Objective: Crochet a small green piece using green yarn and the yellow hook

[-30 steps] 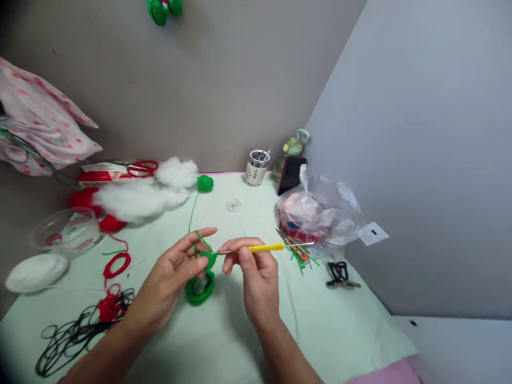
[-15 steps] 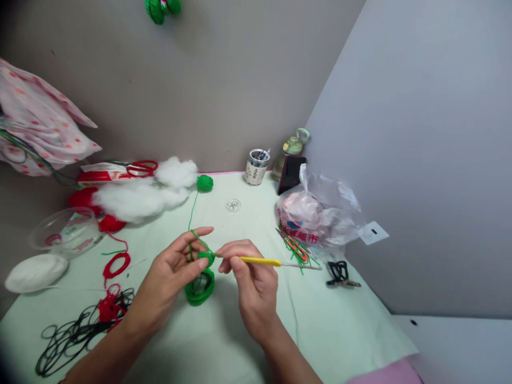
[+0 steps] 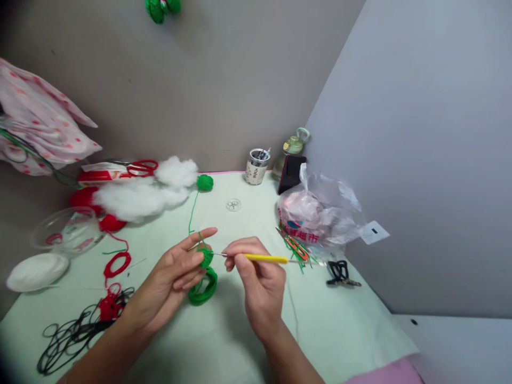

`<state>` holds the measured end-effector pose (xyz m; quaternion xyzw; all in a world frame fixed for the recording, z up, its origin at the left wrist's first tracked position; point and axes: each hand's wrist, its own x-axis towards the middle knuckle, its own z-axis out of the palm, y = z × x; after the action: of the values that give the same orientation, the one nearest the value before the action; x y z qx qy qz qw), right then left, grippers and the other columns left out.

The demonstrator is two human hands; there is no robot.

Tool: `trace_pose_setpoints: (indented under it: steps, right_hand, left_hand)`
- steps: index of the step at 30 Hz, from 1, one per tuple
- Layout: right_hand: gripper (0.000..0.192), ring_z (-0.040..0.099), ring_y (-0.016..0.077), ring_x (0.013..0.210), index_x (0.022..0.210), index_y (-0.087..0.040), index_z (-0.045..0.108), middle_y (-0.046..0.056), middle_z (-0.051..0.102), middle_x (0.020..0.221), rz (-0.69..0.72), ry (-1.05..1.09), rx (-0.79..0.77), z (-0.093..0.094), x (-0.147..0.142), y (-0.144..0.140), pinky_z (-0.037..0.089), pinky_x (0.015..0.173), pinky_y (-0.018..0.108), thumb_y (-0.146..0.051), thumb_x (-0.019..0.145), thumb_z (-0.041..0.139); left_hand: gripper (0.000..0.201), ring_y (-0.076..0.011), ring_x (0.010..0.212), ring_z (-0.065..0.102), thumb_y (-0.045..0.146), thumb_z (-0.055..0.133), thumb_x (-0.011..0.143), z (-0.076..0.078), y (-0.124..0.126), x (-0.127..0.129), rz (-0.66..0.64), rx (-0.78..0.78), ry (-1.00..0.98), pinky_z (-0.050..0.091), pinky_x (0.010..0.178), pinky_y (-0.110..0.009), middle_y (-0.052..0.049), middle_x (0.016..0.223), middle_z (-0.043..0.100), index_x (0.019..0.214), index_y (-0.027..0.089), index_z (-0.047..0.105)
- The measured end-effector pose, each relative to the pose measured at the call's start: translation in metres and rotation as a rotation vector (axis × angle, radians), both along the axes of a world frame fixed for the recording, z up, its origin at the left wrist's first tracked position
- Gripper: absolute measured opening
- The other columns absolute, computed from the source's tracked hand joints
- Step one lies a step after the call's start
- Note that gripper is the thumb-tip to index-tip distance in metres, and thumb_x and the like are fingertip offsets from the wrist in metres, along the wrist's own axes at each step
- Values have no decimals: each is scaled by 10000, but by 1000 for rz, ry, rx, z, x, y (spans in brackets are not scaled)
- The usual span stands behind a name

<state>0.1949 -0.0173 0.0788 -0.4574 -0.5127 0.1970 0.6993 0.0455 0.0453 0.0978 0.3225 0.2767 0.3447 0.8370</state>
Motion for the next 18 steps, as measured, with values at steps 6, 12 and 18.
trace_pose_setpoints:
  steps: [6,12,18]
  right_hand:
    - [262,722,204,879,1092,-307,808,52,786,966,-34,-165,-20,-4,-7,0,588,723,331,-133,1005,632]
    - [376,731,218,918,1206,-344,800,64,783,1052,-159,-409,40,-11,-6,-4,594,764,343,-91,952,687]
    - [198,640,151,688,983,-294,809,27,735,887,53,122,-61,1,-3,2,534,617,296,-237,1032,625]
  left_hand:
    - [419,-93,679,474,305,885,818,-9,-7,5,102,180,121,335,572,-216,18,854,616,1221,248,781]
    - [469,-49,554,283,320,913,780,-10,-5,7,18,-81,-9,303,550,-199,67,701,477,1213,182,798]
    - [345,-59,624,412,270,897,783,-6,0,3,42,-26,-16,371,624,-194,30,777,566,1120,222,838]
